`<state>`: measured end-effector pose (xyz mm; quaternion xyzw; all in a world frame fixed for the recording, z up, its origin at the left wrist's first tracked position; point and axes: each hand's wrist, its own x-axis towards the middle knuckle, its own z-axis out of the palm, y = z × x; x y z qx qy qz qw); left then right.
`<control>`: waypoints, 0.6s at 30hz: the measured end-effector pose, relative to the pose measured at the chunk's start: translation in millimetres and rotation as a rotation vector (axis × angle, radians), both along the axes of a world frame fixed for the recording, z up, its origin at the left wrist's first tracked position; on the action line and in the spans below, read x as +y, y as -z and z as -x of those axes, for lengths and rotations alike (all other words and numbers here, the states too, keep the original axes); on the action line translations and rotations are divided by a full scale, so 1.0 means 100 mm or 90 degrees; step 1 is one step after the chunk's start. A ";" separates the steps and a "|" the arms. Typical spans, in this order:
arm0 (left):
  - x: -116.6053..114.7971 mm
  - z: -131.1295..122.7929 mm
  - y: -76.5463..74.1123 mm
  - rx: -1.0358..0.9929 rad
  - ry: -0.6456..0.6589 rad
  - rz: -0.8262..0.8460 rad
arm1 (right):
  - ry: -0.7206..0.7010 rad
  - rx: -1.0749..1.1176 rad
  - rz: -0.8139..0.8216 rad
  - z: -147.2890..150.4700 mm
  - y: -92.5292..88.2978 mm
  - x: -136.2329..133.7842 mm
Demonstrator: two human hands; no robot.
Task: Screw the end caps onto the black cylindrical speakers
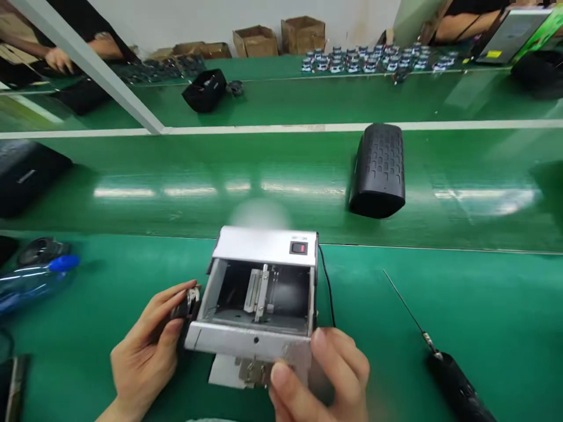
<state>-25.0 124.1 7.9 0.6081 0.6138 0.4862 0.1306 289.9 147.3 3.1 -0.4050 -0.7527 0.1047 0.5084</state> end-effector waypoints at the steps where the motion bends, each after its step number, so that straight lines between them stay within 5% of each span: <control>1: 0.03 -0.02 0.01 0.007 -0.010 -0.003 | -0.002 -0.022 -0.018 -0.02 -0.09 0.07; 6: 0.19 0.22 -0.06 0.107 -0.087 -0.012 | -0.025 -0.068 -0.099 -0.06 -0.28 0.22; 11: 0.36 0.91 0.02 0.187 -0.233 0.054 | 0.130 -0.070 -0.119 -0.30 -0.42 0.17; 15: 0.31 1.09 0.06 0.140 -0.301 0.145 | 0.279 -0.062 -0.110 -0.83 -0.47 -0.28; 18: 0.26 0.85 -0.19 0.045 -0.329 0.124 | 0.374 -0.060 -0.119 -1.33 -0.33 -0.76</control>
